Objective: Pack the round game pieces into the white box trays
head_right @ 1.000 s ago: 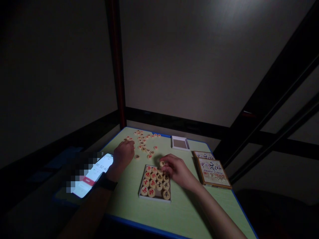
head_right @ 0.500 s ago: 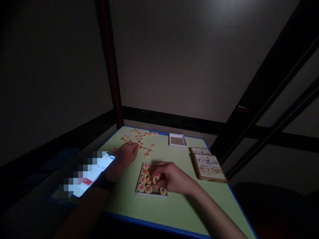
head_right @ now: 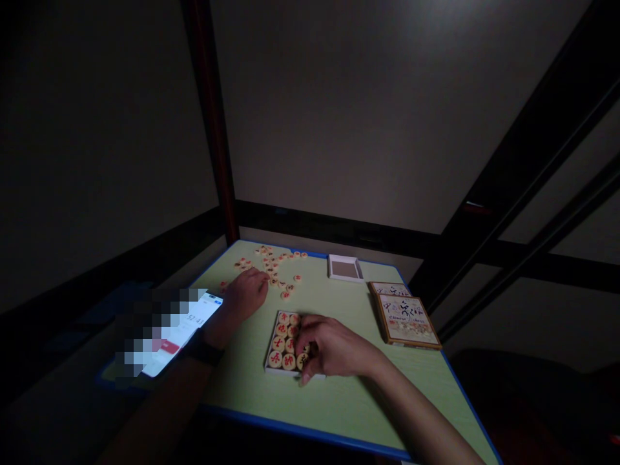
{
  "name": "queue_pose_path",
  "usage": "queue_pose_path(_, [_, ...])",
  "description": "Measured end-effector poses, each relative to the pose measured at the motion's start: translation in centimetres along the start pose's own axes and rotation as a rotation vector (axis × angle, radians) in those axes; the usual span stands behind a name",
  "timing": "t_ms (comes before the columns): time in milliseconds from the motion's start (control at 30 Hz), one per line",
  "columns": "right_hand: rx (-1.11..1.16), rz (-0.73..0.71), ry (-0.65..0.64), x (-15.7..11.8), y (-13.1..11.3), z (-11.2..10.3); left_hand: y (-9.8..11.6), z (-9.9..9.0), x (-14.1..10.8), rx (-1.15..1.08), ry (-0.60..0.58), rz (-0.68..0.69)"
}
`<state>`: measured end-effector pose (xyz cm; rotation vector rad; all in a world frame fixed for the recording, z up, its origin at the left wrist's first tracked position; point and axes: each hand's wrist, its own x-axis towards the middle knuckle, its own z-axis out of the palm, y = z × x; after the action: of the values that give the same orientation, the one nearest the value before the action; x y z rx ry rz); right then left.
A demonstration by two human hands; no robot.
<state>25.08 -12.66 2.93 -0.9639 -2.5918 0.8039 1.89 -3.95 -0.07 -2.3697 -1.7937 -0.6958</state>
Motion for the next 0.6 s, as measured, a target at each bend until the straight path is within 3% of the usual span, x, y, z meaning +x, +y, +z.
queue_pose_path(300, [0.016, 0.007, 0.003, -0.1, -0.1, -0.5, -0.4, 0.2, 0.2, 0.025, -0.001, -0.014])
queue_pose_path(600, [0.185, 0.051, 0.106, -0.1, 0.6, -1.9, -0.2, -0.4, -0.1, 0.030, -0.026, -0.031])
